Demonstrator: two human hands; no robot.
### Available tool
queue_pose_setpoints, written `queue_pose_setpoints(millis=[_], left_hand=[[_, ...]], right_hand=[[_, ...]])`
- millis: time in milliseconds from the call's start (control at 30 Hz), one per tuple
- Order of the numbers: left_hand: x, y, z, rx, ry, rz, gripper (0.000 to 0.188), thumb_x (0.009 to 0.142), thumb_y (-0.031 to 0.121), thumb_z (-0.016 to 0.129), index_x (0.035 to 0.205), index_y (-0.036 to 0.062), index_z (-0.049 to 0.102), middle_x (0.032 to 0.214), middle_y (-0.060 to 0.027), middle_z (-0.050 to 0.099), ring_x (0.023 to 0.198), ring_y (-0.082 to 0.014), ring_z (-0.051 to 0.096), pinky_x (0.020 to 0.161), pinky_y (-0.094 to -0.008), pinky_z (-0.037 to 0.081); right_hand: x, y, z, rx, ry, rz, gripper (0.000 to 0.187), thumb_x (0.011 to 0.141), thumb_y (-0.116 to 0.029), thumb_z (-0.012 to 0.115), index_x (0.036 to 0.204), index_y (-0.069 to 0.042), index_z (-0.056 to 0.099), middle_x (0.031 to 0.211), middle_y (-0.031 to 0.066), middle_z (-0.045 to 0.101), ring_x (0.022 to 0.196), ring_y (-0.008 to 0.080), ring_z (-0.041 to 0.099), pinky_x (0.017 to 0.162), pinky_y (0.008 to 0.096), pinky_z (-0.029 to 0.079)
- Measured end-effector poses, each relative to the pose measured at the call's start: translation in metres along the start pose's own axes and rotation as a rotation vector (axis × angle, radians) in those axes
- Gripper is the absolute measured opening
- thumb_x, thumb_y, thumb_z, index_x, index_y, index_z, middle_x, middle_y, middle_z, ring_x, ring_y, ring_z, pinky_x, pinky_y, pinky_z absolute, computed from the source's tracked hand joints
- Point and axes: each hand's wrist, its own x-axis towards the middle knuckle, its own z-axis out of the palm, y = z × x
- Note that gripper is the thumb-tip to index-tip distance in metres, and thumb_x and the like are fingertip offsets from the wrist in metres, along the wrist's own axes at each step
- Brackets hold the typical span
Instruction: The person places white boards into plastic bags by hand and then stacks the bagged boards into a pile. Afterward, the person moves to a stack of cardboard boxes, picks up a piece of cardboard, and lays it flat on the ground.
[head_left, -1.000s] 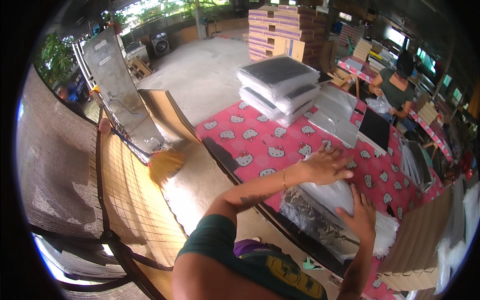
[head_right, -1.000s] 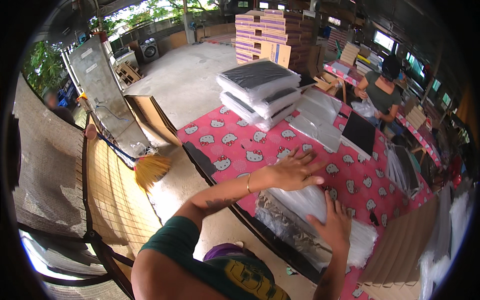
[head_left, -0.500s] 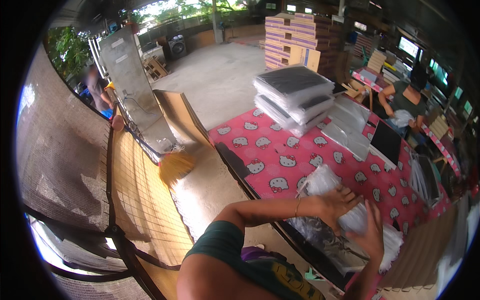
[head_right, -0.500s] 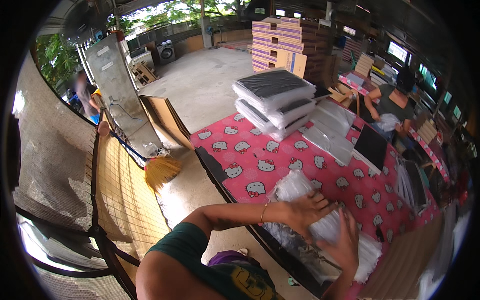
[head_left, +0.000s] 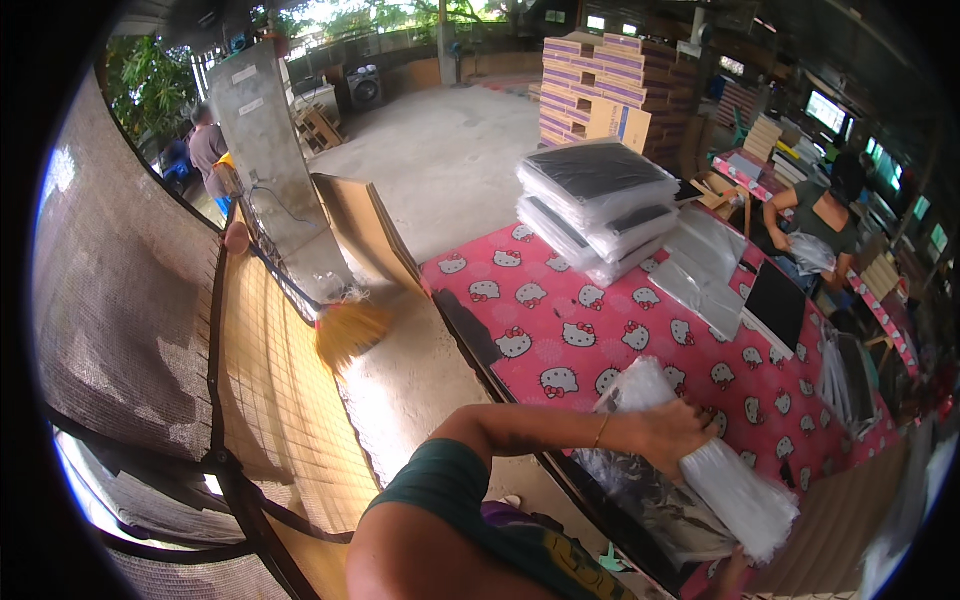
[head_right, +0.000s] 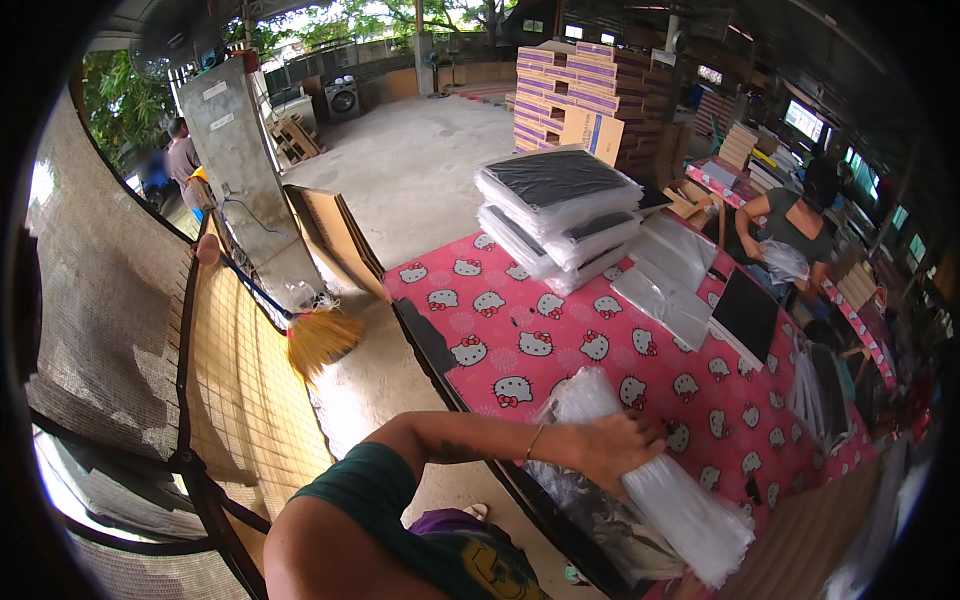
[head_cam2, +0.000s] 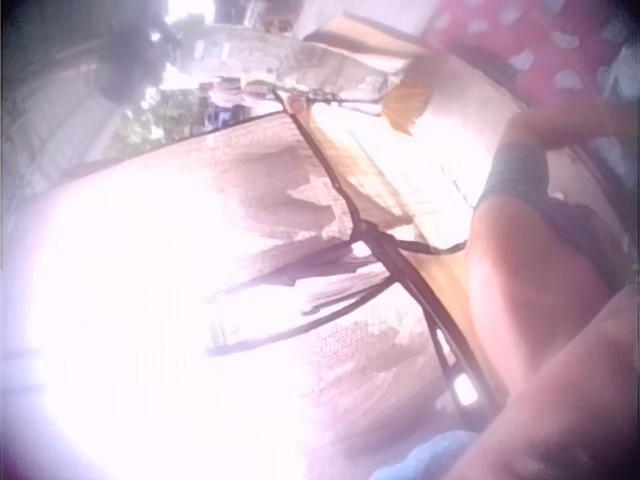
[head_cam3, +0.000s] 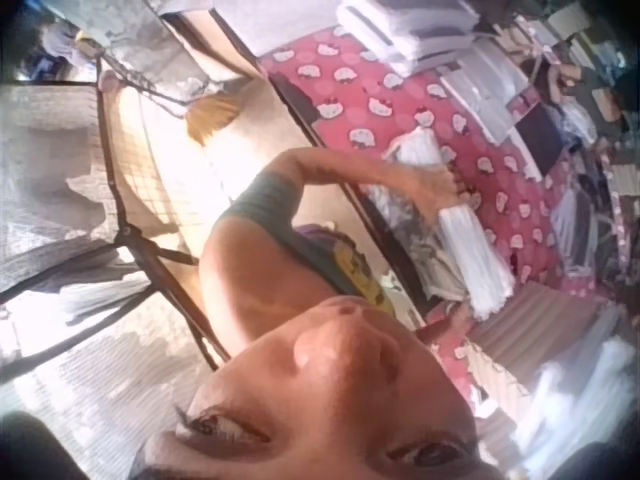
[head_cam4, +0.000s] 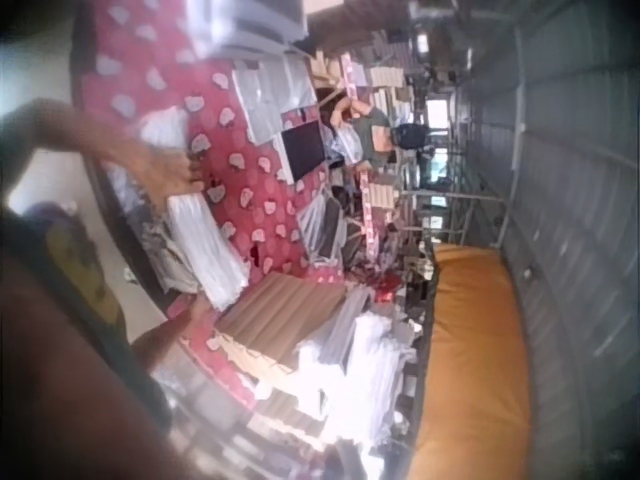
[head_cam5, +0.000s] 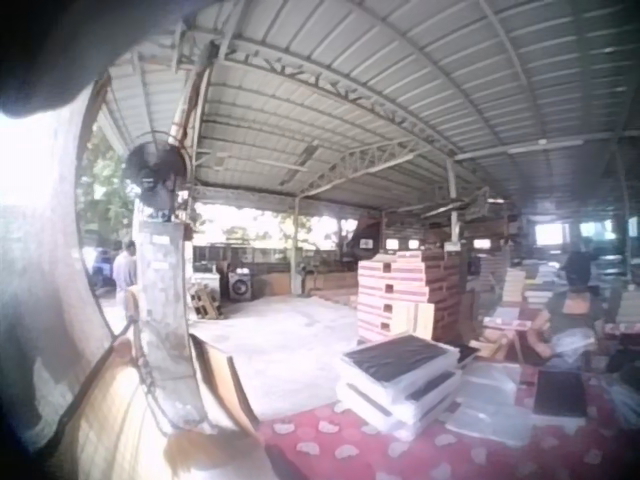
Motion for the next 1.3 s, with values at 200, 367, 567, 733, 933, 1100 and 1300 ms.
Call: queue_pose_setpoints(millis=[200,367,567,733,933,1100,1300], left_hand=[[-0.006,-0.01,-0.011,0.063,0.015,0.101,0.076,0.057,0.046,0.078,0.104,-0.0069,0.051,0.092,-0.0185,0.058,0.084,-0.0337,0.061,0.069,-0.0396,0.052],[-0.037,-0.025,-0.05,-0.056,-0.099,-0.01,0.072,0.061,0.047,0.077,0.101,-0.0072,0.05,0.086,-0.0195,0.059,0.075,-0.0348,0.062,0.065,-0.0421,0.051],[-0.063,-0.029,-0.048,-0.319,0.3,-0.132,0.075,0.062,0.053,0.077,0.104,-0.0027,0.049,0.089,-0.0182,0.059,0.077,-0.0362,0.061,0.064,-0.0406,0.047],[-0.1,-0.044,0.012,-0.592,0.525,-0.278,0.079,0.065,0.044,0.08,0.117,-0.0016,0.041,0.1,-0.0231,0.057,0.09,-0.0381,0.059,0.077,-0.0437,0.047],[-0.111,-0.061,0.095,-1.388,0.441,-0.305,0.06,0.074,0.016,0.078,0.122,0.0045,0.044,0.095,-0.0068,0.059,0.084,-0.0165,0.059,0.071,-0.0325,0.049],[-0.094,-0.058,0.116,-1.352,0.416,-0.398,0.04,0.077,0.01,0.073,0.112,0.0016,0.054,0.089,-0.003,0.062,0.081,-0.0139,0.059,0.071,-0.0291,0.048],[-0.099,-0.054,0.116,-1.357,0.452,-0.41,0.035,0.077,0.01,0.073,0.106,-0.0006,0.058,0.1,-0.0067,0.062,0.094,-0.0173,0.057,0.084,-0.0321,0.045]], right_hand=[[0.007,0.027,0.017,0.138,0.146,-0.074,0.08,0.077,-0.026,0.066,0.14,0.003,0.025,0.141,0.0187,0.031,0.13,0.0328,0.031,0.109,0.043,0.021],[0.018,-0.045,0.031,-0.007,0.127,-0.226,0.073,0.078,-0.017,0.066,0.137,0.006,0.031,0.138,0.0193,0.037,0.126,0.0296,0.037,0.108,0.0403,0.024],[0.021,-0.311,0.07,-0.385,-0.166,-0.663,0.09,0.066,-0.036,0.078,0.134,0.006,0.036,0.126,0.0201,0.048,0.114,0.0301,0.05,0.096,0.0392,0.039],[0.0,-0.445,0.201,-1.033,-0.435,-1.106,0.087,0.06,-0.057,0.074,0.12,0.002,0.051,0.101,0.0192,0.055,0.097,0.0369,0.055,0.088,0.0409,0.042],[0.007,-0.351,0.259,-1.118,-0.576,-0.953,0.091,0.069,-0.058,0.068,0.133,-0.001,0.038,0.117,0.0178,0.045,0.107,0.0374,0.05,0.095,0.0507,0.036],[0.019,-0.364,0.252,-1.0,-0.811,-0.823,0.095,0.075,-0.06,0.063,0.14,0.0,0.028,0.136,0.0193,0.037,0.124,0.037,0.039,0.105,0.0449,0.029],[0.057,-0.42,0.177,-0.723,-0.338,-0.933,0.084,0.086,-0.05,0.055,0.147,-0.005,0.017,0.154,0.0147,0.012,0.139,0.0321,0.02,0.111,0.0411,0.02]])
